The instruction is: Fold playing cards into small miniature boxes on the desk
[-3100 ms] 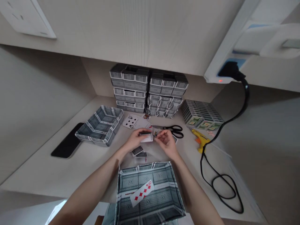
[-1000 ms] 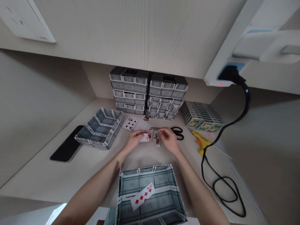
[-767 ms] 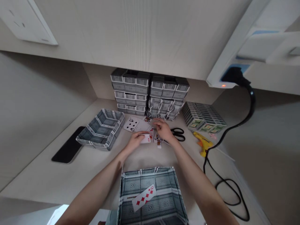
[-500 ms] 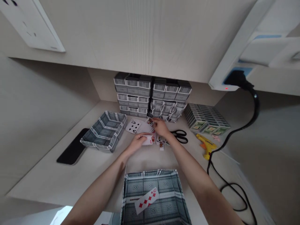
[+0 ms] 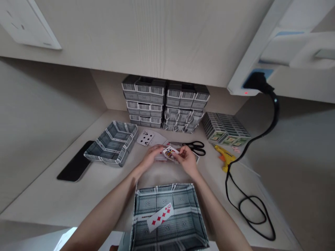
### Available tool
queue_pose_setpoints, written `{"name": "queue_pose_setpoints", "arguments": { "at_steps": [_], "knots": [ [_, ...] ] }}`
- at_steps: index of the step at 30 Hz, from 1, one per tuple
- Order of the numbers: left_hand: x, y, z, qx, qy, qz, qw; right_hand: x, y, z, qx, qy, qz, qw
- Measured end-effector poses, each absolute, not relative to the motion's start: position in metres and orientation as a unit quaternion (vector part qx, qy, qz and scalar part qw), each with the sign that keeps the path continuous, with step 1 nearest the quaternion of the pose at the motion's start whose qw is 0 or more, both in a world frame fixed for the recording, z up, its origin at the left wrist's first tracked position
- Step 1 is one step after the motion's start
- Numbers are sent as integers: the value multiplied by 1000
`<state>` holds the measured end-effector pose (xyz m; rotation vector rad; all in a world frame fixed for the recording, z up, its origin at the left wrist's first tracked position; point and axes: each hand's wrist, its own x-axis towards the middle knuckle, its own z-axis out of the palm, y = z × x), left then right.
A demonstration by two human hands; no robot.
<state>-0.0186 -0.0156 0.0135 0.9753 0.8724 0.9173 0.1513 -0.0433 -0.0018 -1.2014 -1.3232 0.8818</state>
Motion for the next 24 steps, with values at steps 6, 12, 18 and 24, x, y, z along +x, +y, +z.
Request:
{"name": "queue_pose_setpoints", "arguments": {
  "at_steps": [6, 12, 18, 24],
  "knots": [
    [-9, -25, 14, 588, 334, 388, 626, 144, -46, -15, -518, -561, 331, 554],
    [-8, -21, 0, 617, 291, 449, 577, 148, -44, -19, -518, -615, 330, 495],
    [-7, -21, -10, 657, 333, 447, 508, 139, -51, -15, -512, -665, 325, 436],
    [0, -28, -7, 691, 345, 403, 491, 140, -55, -7, -492, -718, 267, 414]
  ]
}}
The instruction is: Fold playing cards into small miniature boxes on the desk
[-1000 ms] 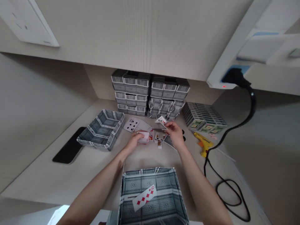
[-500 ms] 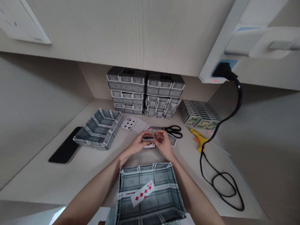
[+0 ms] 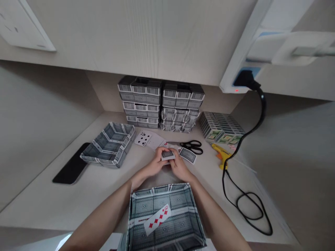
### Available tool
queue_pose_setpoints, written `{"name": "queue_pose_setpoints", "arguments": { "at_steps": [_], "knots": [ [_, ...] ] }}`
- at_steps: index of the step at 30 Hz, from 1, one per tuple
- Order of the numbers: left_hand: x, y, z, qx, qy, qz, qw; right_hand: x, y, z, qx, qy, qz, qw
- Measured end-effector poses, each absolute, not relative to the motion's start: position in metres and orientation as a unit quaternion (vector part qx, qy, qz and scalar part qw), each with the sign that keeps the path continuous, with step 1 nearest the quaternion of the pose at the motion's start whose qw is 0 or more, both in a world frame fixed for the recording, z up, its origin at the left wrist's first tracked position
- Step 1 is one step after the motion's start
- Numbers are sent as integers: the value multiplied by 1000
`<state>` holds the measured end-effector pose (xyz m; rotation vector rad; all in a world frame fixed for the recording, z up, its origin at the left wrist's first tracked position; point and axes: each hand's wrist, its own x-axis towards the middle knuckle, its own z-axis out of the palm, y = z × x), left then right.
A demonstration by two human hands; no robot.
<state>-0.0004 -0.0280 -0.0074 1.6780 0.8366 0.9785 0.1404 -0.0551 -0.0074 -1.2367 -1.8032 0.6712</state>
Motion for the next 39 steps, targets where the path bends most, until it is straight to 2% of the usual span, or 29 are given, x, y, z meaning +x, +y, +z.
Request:
{"name": "queue_pose_setpoints", "arguments": {
  "at_steps": [8, 14, 21, 29, 39],
  "knots": [
    [-10, -32, 7, 803, 337, 370, 324, 145, -60, 6, -555, -718, 184, 377],
    [-14, -33, 13, 833, 341, 316, 299, 145, -63, 8, -604, -733, 136, 282],
    [-15, -33, 5, 841, 363, 306, 261, 143, -61, 10, -633, -759, 78, 131],
    [-15, -31, -3, 879, 351, 272, 173, 141, -60, 7, -627, -766, 49, 134],
    [-17, -35, 4, 895, 371, 200, 147, 141, -60, 10, -634, -762, 80, 103]
  ]
}}
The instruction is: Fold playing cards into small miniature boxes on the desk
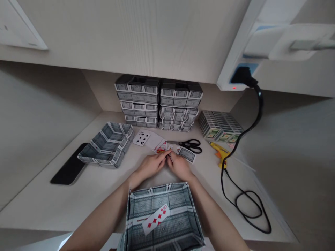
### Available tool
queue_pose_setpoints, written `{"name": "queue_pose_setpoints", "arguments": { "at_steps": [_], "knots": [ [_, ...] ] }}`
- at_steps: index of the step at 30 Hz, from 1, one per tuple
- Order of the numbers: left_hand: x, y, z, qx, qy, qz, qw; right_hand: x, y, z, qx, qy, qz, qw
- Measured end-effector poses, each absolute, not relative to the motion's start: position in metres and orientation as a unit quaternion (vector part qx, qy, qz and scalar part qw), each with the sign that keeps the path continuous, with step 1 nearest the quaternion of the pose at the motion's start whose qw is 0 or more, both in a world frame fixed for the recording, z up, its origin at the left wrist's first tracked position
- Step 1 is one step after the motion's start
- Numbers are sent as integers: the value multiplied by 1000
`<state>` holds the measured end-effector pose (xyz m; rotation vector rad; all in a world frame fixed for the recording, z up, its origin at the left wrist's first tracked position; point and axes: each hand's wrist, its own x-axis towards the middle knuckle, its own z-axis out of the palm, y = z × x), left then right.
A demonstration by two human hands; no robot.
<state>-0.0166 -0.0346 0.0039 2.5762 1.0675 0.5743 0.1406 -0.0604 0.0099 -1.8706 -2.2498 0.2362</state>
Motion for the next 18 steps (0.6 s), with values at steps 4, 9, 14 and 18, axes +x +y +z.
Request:
{"name": "queue_pose_setpoints", "arguments": {
  "at_steps": [4, 9, 14, 18],
  "knots": [
    [-16, -37, 7, 899, 379, 184, 117, 143, -61, 9, -628, -763, 94, 120],
    [-16, -38, 7, 874, 427, 200, 120, 143, -61, 2, -627, -756, 89, 165],
    [-15, -37, 6, 870, 436, 211, 92, 141, -61, 2, -625, -743, 101, 218],
    [-21, -29, 16, 824, 523, 212, 56, 144, -63, 6, -600, -737, 145, 274]
  ]
}}
